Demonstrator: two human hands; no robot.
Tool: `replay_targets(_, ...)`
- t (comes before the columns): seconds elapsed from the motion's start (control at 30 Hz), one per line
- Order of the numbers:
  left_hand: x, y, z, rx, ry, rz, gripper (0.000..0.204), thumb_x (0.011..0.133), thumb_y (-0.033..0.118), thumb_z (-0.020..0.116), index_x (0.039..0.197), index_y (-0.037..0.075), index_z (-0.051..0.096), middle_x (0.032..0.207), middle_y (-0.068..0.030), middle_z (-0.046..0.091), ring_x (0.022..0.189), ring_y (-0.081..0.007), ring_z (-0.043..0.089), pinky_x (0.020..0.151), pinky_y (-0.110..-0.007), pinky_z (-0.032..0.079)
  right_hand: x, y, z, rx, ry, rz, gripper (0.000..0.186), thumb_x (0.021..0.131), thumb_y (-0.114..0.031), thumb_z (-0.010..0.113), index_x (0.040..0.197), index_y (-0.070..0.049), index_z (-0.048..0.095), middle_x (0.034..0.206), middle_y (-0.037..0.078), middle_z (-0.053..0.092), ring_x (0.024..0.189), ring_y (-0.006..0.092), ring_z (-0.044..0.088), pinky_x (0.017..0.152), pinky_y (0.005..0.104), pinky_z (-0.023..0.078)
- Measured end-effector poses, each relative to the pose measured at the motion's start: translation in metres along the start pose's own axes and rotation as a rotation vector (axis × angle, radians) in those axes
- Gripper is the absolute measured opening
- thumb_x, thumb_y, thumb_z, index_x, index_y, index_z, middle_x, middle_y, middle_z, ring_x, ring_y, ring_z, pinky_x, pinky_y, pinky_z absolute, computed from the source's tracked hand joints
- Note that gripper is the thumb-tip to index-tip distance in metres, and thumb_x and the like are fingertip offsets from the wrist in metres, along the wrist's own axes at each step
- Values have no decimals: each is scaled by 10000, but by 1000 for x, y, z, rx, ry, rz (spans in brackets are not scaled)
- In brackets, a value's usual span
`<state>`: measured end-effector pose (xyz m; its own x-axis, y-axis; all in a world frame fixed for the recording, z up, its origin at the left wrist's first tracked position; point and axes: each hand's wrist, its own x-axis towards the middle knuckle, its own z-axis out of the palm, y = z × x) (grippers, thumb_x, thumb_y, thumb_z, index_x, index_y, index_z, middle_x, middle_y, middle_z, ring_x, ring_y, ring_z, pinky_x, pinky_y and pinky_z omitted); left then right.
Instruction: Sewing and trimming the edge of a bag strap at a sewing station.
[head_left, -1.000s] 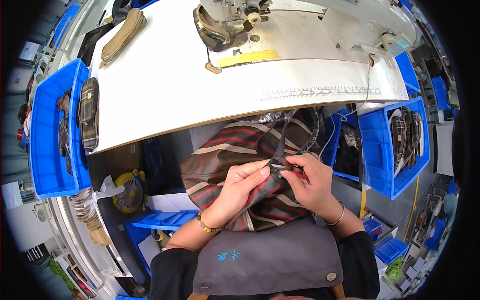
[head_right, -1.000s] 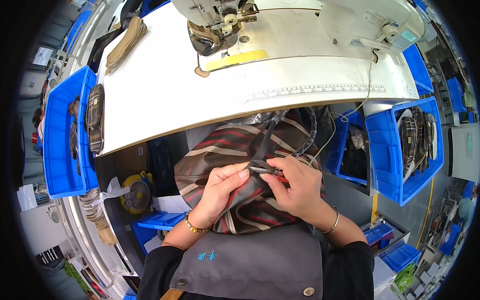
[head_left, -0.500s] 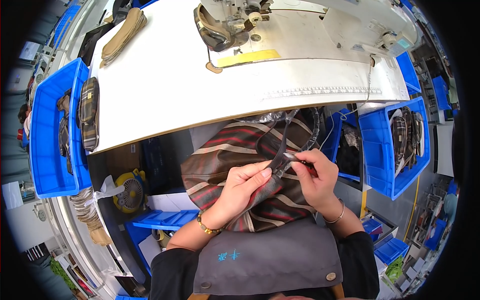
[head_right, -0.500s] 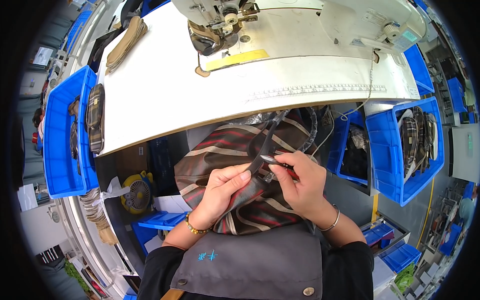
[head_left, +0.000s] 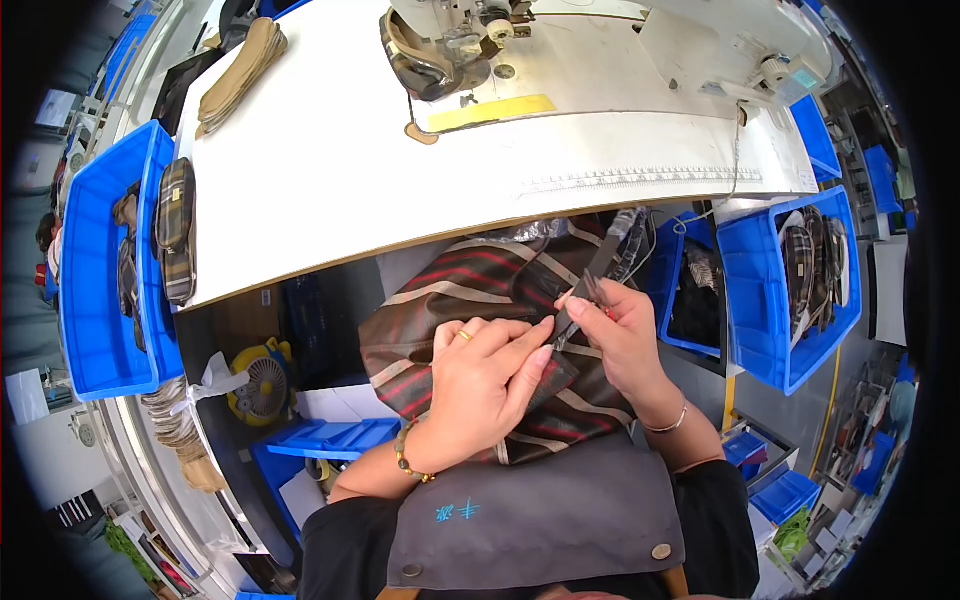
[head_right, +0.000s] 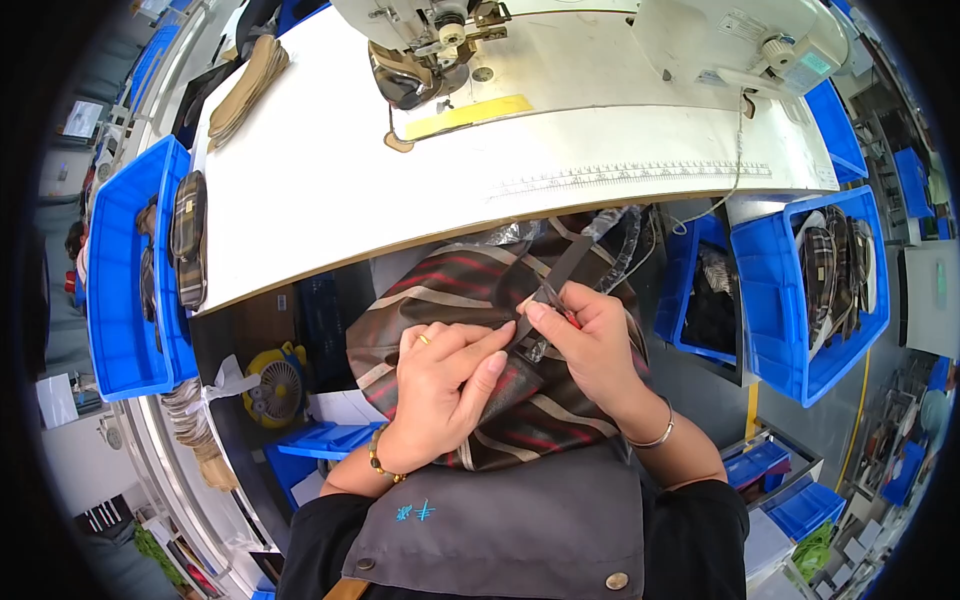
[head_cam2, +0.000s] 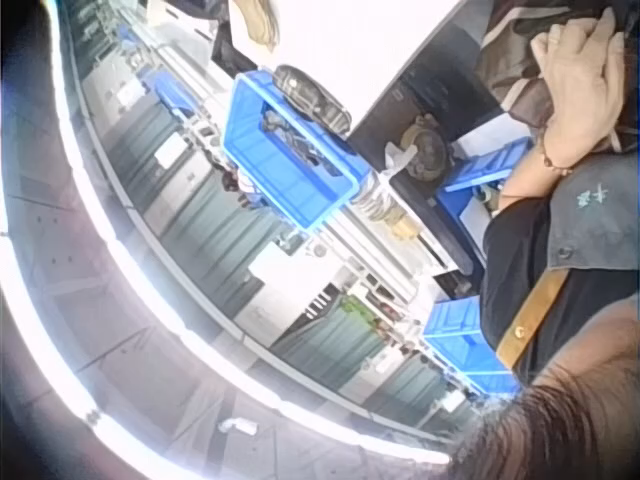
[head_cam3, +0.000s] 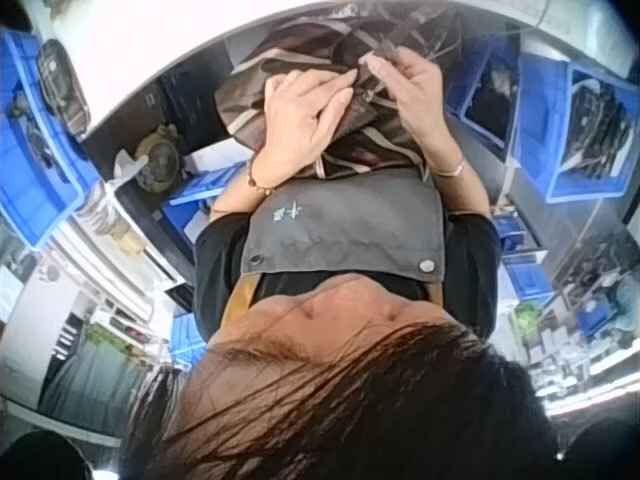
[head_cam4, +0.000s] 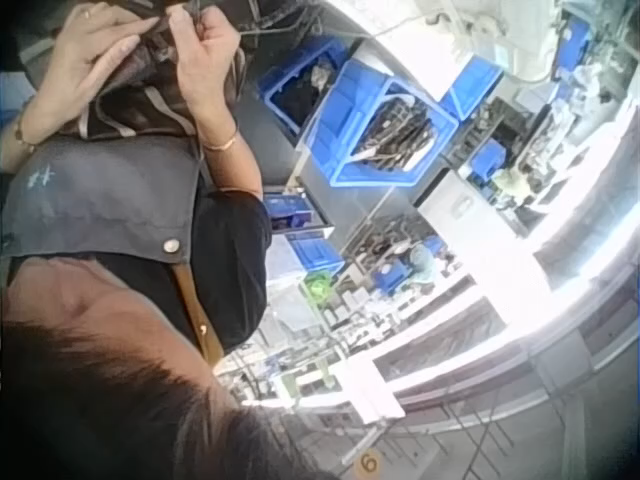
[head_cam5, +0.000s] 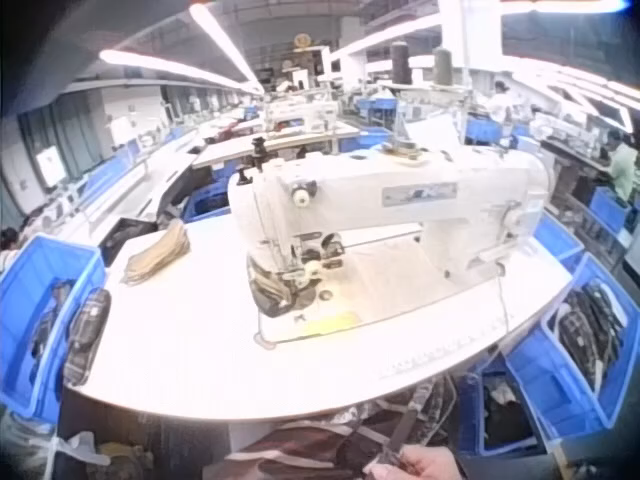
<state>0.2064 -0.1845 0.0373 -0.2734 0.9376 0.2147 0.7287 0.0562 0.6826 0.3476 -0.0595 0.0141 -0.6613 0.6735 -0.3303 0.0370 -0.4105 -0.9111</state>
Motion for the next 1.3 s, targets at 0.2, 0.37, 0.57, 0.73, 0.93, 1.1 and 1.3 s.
replay_targets(0.2,10,-8,-4,-173,-30,-85,207,886,143,691,1080,88,737,893,-27,672,811,-181,577,783,-334,390,-2,0,-7,16,-3,-105,185,967,-146,644,1028,19,699,691,-65,534,608,-5,405,530,189,290)
replay_targets(0.37,14,-23,0,-954,-354,-383,174,940,95,663,1056,-30,698,915,-53,680,822,-101,583,773,-256,470,-3,-7,-7,29,-3,-107,173,936,-153,687,976,15,702,651,-48,488,594,17,402,520,207,297)
replay_targets(0.57,13,-13,-1,-731,-222,-311,122,893,45,693,990,-27,706,841,-28,642,750,-80,551,692,-240,450,-7,-17,-13,-652,102,-748,161,783,-49,790,893,-14,679,736,44,567,599,124,518,531,250,395)
replay_targets(0.73,16,-4,-5,-627,-163,-223,132,851,40,720,969,-18,705,786,-37,606,689,-81,509,615,-246,407,-15,-20,-8,-742,20,-702,203,723,17,759,898,-42,673,850,64,595,633,184,594,520,285,456)
replay_targets(0.93,16,-5,-4,-538,-119,-204,125,821,14,717,945,-5,715,775,-108,642,697,-211,606,654,-311,476,-13,-21,-3,-883,-53,-694,267,686,110,657,905,-39,621,838,91,571,620,228,595,506,311,452)
replay_targets(1.1,17,-5,-3,-519,-78,-237,116,818,8,714,933,-10,713,760,-112,644,678,-213,609,628,-317,467,-29,-29,-9,-734,-193,-589,219,748,69,695,910,-31,588,805,98,565,613,227,554,528,325,429)
replay_targets(1.3,17,-5,1,-378,-22,-145,110,784,53,742,891,40,722,715,-70,626,659,-221,595,642,-337,405,-22,-25,-20,-709,-124,-364,120,816,-37,735,828,-8,619,719,81,569,618,204,544,572,317,428)
